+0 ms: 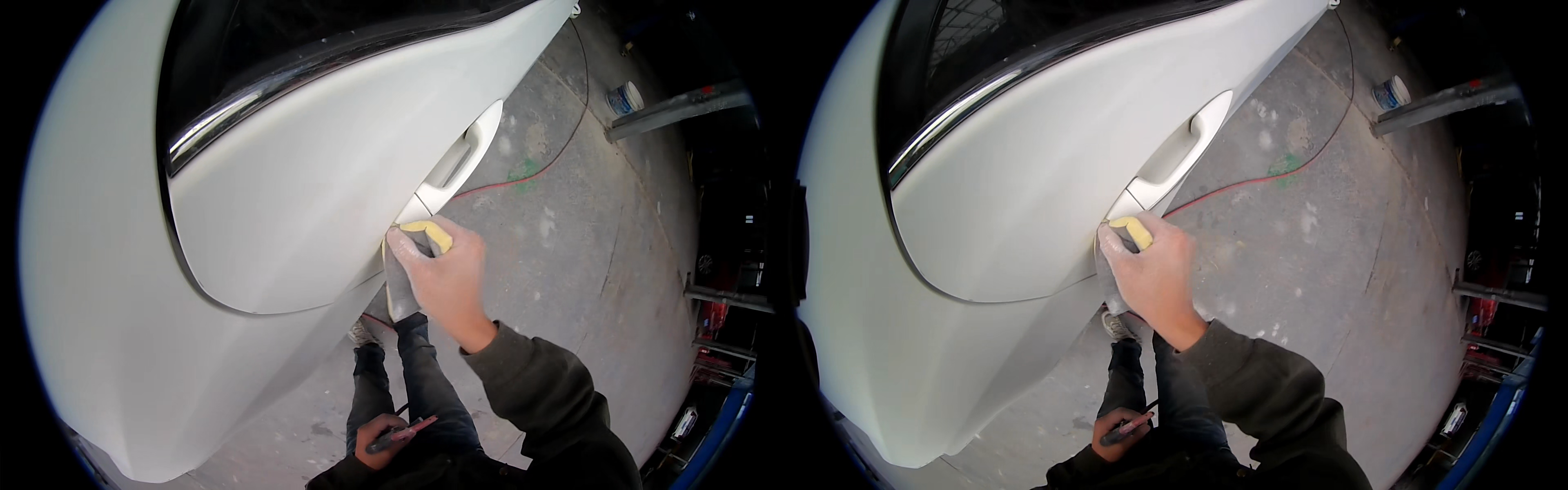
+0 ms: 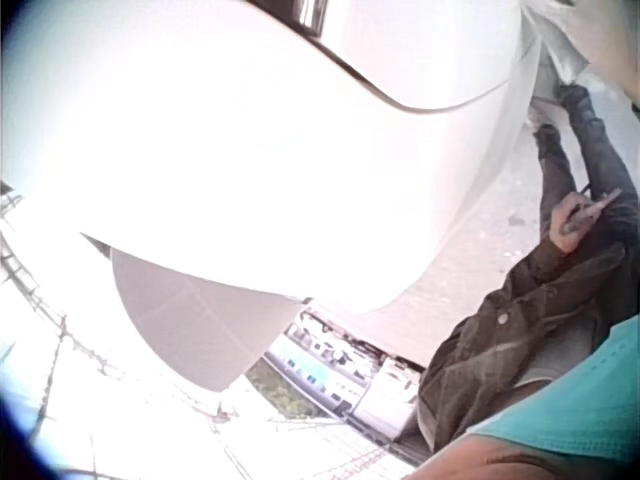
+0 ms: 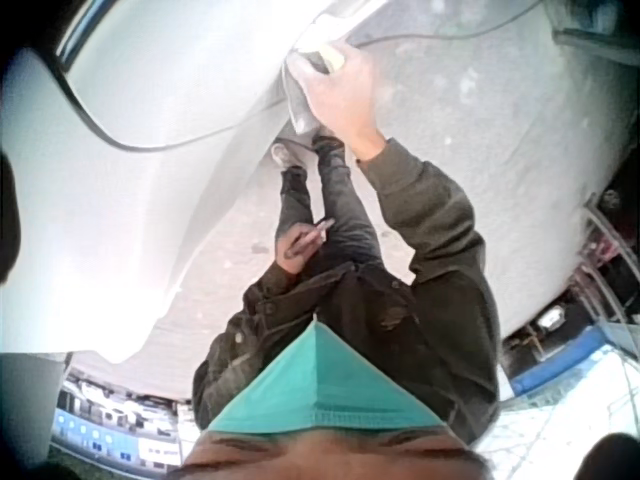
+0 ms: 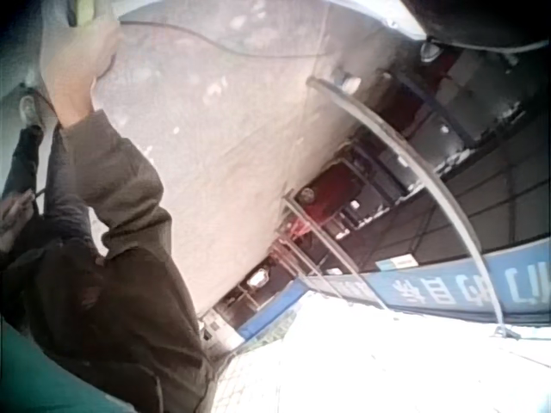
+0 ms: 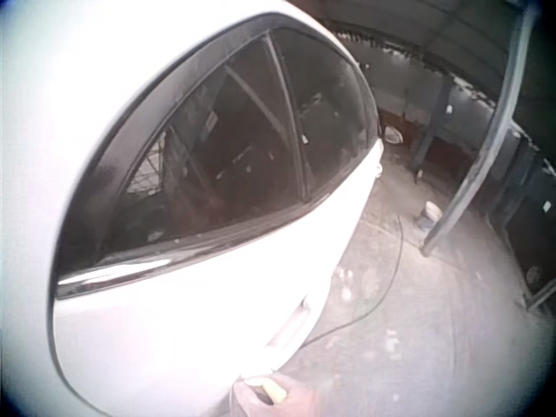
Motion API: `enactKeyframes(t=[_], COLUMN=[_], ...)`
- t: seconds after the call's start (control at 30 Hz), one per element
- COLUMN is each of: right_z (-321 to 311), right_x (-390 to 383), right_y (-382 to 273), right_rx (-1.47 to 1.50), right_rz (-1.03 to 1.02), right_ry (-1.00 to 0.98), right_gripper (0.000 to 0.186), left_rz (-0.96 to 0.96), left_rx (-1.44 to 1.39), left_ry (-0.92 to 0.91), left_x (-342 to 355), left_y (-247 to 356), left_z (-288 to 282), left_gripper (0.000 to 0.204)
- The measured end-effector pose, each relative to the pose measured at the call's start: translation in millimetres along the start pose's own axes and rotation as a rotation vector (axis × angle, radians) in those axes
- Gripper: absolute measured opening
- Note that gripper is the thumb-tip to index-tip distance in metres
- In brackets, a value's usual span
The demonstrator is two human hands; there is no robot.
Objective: The person sands the surface of a white car door using a sanding block, focusing on the area around the door handle. They repeatedly rub the block over the paint in various directions while holding a spray nozzle in the other hand.
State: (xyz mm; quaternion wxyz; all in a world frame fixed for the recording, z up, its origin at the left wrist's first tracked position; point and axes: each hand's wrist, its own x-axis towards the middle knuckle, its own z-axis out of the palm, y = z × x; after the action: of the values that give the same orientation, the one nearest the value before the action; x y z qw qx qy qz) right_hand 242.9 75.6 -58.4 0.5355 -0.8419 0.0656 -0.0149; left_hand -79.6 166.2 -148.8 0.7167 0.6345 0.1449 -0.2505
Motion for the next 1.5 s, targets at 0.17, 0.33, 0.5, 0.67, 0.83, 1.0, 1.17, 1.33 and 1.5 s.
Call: enactKeyframes(t=[0.17,0.33,0.5,0.67,0.83,1.0,1.17,1.33,1.5], right_z=[14.4,16.2,27.7,36.6,46.1,32.4,24.4,49.3,53.3], right_x=[-13.8,-54.3,-25.5,-29.4,-40.9,-48.1,-7.8,-25.7,-0.5], right_y=[12.9,54.1,54.3,99.8,71.8,125.0,87.8,54.3,57.2], right_rx=[-0.004,0.005,0.178,0.372,0.553,0.484,0.339,0.128,0.062], right_rz=[-0.051,-0.216,-0.379,0.022,-0.108,0.294,-0.11,-0.235,-0.273], right_ry=[0.124,0.008,0.073,0.138,0.035,0.303,0.569,0.512,0.589], right_gripper=[0.017,0.017,0.018,0.026,0.026,0.023,0.041,0.057,0.059], left_rz=[0.001,-0.028,-0.066,-0.023,-0.034,-0.142,-0.237,-0.059,-0.172], left_rx=[-0.005,0.03,0.046,0.104,0.153,0.154,0.142,0.321,0.221], left_ry=[-0.003,-0.021,0.0,-0.059,-0.064,-0.058,-0.054,-0.154,-0.145], left_x=[2.3,-12.5,-23.5,-33.3,-38.2,-46.0,-41.4,-24.3,-21.2], left_y=[5.8,10.3,22.8,30.6,35.3,20.0,41.2,53.4,46.4], left_z=[-8.3,-15.7,-31.2,-40.5,-38.8,-45.1,-59.2,-55.7,-61.3], left_gripper=[0.018,0.018,0.019,0.018,0.014,0.015,0.014,0.015,0.018])
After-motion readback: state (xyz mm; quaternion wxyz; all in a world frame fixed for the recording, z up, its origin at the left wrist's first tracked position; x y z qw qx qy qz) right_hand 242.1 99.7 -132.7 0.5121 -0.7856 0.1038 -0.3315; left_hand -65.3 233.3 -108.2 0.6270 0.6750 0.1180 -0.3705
